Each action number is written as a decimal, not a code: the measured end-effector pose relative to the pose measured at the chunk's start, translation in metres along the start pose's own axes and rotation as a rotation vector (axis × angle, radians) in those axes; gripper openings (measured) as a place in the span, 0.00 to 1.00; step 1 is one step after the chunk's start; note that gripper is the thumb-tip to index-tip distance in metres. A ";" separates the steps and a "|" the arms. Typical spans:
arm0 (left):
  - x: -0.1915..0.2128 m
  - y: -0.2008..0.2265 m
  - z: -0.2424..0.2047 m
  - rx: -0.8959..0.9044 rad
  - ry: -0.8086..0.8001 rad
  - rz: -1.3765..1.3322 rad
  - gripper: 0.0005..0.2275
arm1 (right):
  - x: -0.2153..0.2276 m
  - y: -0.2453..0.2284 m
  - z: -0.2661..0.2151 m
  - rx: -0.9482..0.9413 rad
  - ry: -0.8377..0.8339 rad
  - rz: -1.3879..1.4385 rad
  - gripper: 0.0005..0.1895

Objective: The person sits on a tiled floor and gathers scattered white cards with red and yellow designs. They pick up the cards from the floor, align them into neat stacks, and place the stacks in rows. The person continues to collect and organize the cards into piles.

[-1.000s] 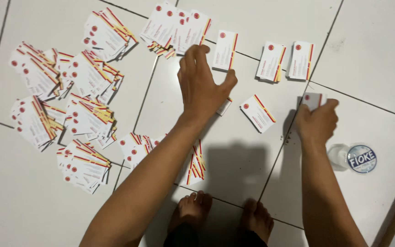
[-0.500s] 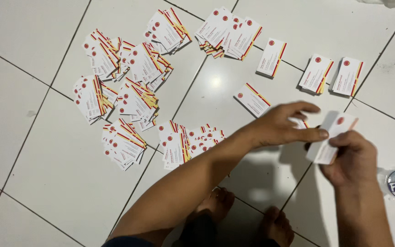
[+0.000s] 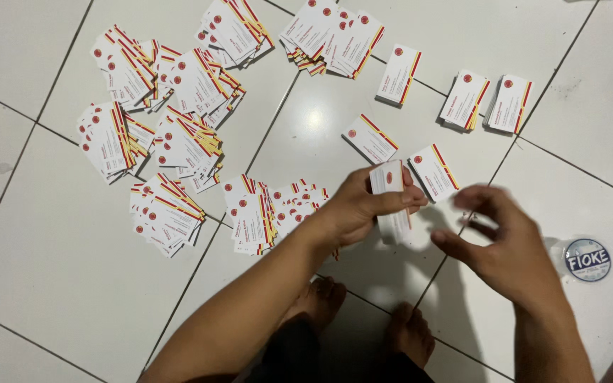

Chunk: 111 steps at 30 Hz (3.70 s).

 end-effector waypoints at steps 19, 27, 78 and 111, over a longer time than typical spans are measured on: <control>-0.022 0.038 -0.027 0.134 -0.229 -0.009 0.28 | -0.047 -0.068 0.008 0.221 -0.369 -0.357 0.61; -0.011 0.047 -0.026 -0.024 0.140 0.299 0.12 | -0.041 -0.013 0.004 0.278 -0.239 0.220 0.09; 0.087 0.057 0.007 -0.081 0.751 1.183 0.30 | 0.087 0.127 0.160 0.080 0.700 -0.372 0.12; 0.059 0.040 -0.017 -0.475 0.635 1.197 0.23 | -0.048 0.125 0.078 -0.003 0.177 -0.724 0.25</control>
Point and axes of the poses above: each hand's wrist, its own z-axis towards the middle knuckle, its own x-axis out of the back of the hand, y = z × x, the point moved 2 cm from there along z, towards the middle knuckle, and after that the axes turned 5 degrees about x, right-handed, at the moved point
